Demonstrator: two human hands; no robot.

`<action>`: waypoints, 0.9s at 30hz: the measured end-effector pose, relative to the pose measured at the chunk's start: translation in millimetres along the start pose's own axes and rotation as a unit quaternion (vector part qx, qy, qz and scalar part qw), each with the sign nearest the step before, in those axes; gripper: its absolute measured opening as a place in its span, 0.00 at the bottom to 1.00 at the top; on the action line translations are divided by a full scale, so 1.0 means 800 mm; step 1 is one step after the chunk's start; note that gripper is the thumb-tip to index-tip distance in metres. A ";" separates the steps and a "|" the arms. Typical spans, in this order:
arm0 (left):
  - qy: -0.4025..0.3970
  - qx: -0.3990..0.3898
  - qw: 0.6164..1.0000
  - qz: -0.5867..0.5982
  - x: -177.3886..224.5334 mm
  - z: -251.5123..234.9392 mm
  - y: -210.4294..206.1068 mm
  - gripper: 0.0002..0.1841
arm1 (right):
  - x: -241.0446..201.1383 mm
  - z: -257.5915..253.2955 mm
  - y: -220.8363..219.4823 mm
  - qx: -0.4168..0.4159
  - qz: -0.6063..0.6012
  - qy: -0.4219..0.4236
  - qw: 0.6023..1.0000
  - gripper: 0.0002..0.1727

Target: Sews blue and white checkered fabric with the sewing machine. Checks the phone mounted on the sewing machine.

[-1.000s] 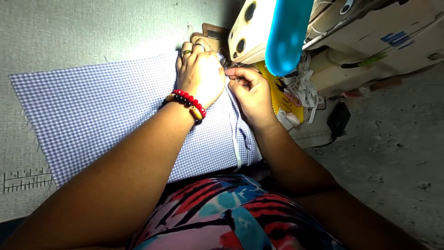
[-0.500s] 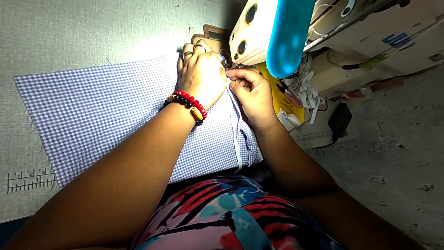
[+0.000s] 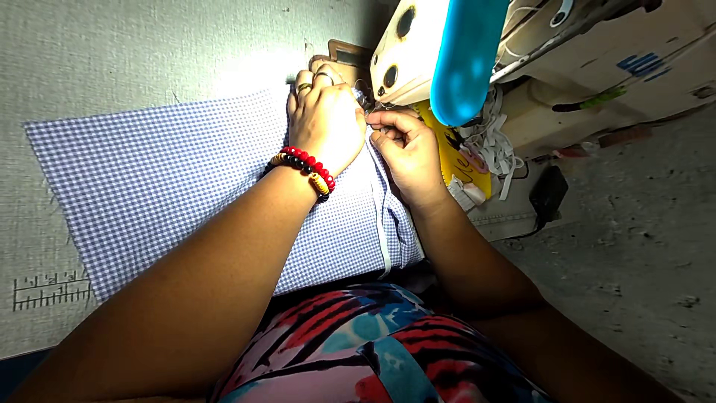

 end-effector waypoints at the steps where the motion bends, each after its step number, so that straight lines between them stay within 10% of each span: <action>1: 0.001 0.000 1.000 0.001 0.000 0.000 0.000 0.15 | 0.000 0.000 0.000 0.000 0.003 -0.002 1.000 0.13; 27: -0.005 -0.023 1.000 -0.014 -0.001 -0.004 -0.002 0.18 | 0.001 -0.012 0.000 0.022 0.056 0.010 0.998 0.07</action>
Point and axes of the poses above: each hand's wrist, its own z-axis away from the middle knuckle, its own y-axis out of the back of the hand, x = y × z, the point moved 4 cm from there along -z, towards the middle knuckle, and after that the axes turned 7 degrees about -x, right-handed, at the moved point
